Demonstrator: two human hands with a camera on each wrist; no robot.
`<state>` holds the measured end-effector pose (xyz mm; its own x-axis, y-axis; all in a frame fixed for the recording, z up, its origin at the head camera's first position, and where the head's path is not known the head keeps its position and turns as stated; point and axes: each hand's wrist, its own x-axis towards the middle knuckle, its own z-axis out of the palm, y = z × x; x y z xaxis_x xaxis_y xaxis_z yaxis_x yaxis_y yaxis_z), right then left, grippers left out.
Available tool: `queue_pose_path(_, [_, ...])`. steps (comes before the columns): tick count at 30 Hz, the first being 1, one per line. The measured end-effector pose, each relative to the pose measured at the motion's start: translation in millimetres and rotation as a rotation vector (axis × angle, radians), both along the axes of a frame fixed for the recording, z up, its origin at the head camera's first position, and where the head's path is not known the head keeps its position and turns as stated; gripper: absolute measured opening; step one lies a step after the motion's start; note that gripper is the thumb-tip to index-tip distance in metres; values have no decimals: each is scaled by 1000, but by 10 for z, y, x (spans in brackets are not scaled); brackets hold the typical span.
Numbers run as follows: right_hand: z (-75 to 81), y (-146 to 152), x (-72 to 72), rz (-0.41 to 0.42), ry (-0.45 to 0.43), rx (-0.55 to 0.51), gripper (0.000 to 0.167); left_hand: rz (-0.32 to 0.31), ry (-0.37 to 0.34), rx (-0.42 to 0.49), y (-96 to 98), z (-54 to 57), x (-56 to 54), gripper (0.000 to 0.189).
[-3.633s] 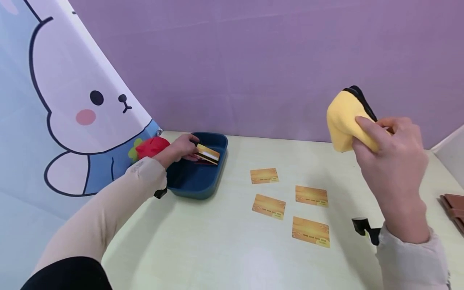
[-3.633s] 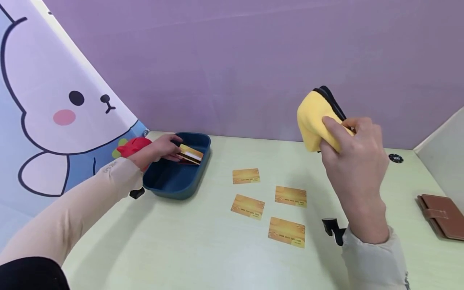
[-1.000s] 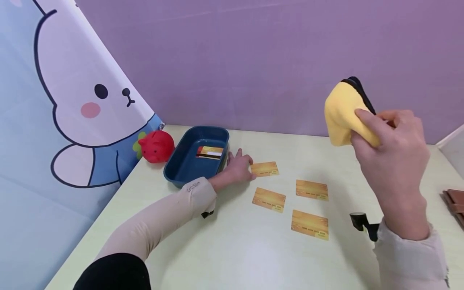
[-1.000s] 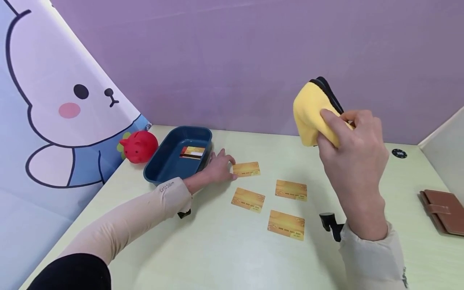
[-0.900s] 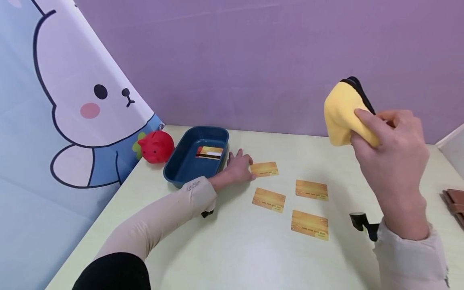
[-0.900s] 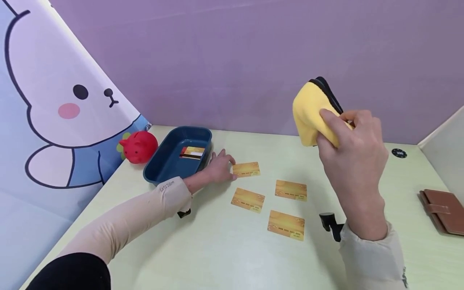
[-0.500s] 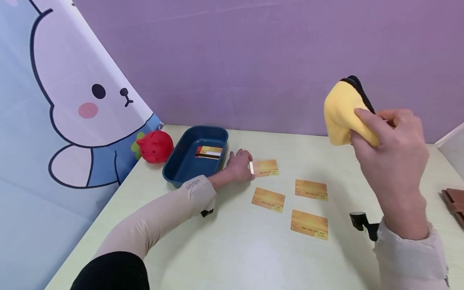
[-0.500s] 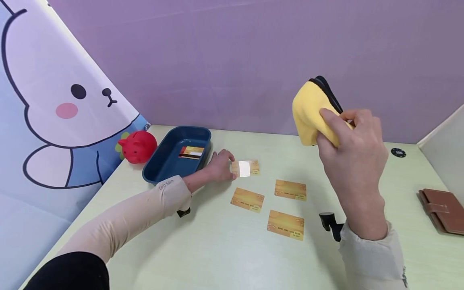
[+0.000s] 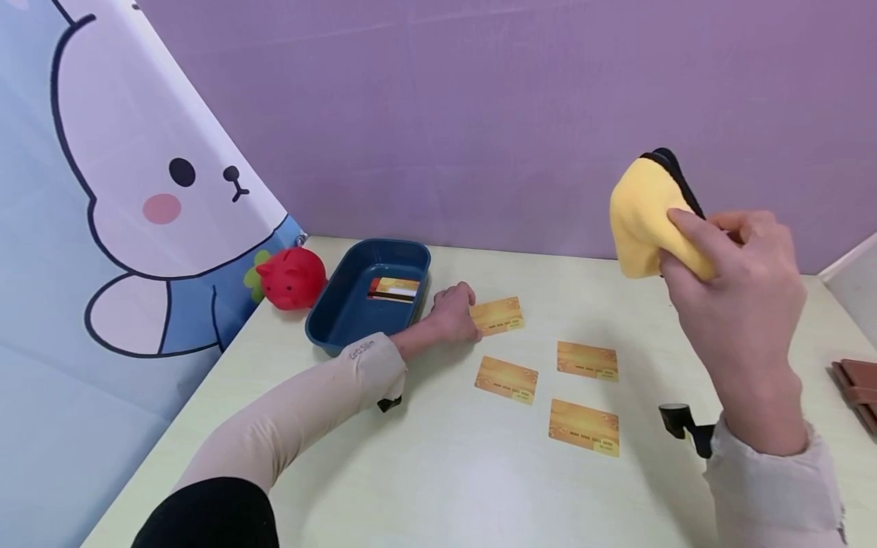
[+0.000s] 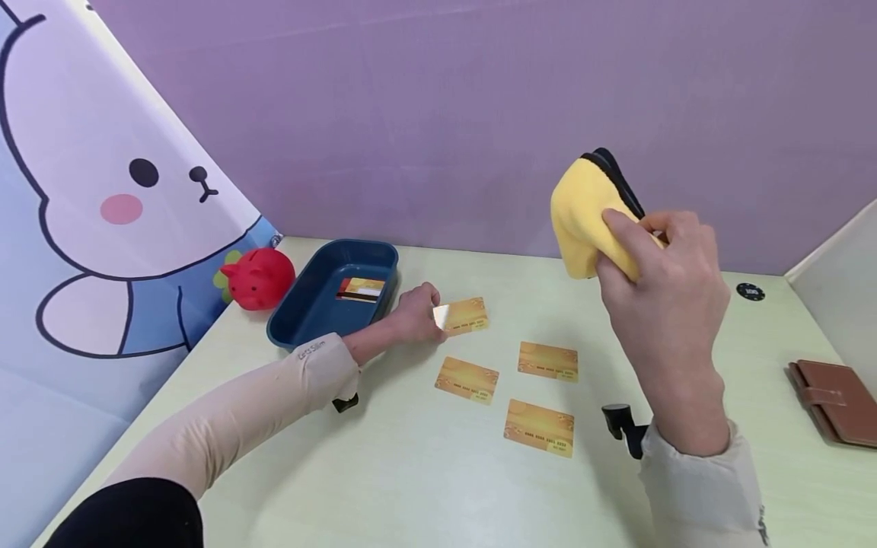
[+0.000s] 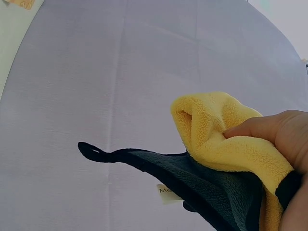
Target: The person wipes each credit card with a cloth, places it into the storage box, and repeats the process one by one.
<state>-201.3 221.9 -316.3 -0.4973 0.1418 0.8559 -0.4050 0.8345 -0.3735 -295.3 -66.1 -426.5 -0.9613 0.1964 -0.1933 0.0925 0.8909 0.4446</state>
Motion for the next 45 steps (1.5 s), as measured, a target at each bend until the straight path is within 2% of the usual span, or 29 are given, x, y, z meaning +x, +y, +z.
queue_pose_path(7, [7, 36, 1, -16, 8, 6, 27, -74, 38, -35, 48, -9, -16, 46])
queue_pose_path(12, [25, 66, 1, -23, 8, 10, 27, -144, 89, -26, 26, 8, 7, 26])
queue_pose_path(17, [45, 101, 6, -30, 1, 10, 27, -179, 180, 58, 13, 50, -41, 25])
queue_pose_path(20, [47, 129, 7, -36, 1, 7, 27, -138, 191, 199, 24, 123, -73, 25])
queue_pose_path(24, [43, 173, 11, -53, 3, -2, 27, -97, 132, 496, 67, 299, -87, 26])
queue_pose_path(27, [35, 187, 8, -56, 9, -18, 27, -131, 102, 696, 93, 445, -94, 26])
queue_pose_path(32, [21, 160, -20, -31, 29, -57, 27, -165, 122, 938, 96, 677, -82, 16])
queue_pose_path(34, [15, 144, -29, -25, 28, -63, 27, -155, 140, 1018, 102, 757, -62, 14])
queue_pose_path(37, [5, 126, -32, -22, 20, -59, 28, -147, 167, 1118, 135, 840, -33, 20])
queue_pose_path(41, [-5, 115, -27, -22, 12, -43, 29, -145, 201, 1210, 222, 896, -14, 38])
queue_pose_path(45, [-4, 108, -22, -24, 10, -31, 29, -169, 242, 1279, 306, 915, -12, 54])
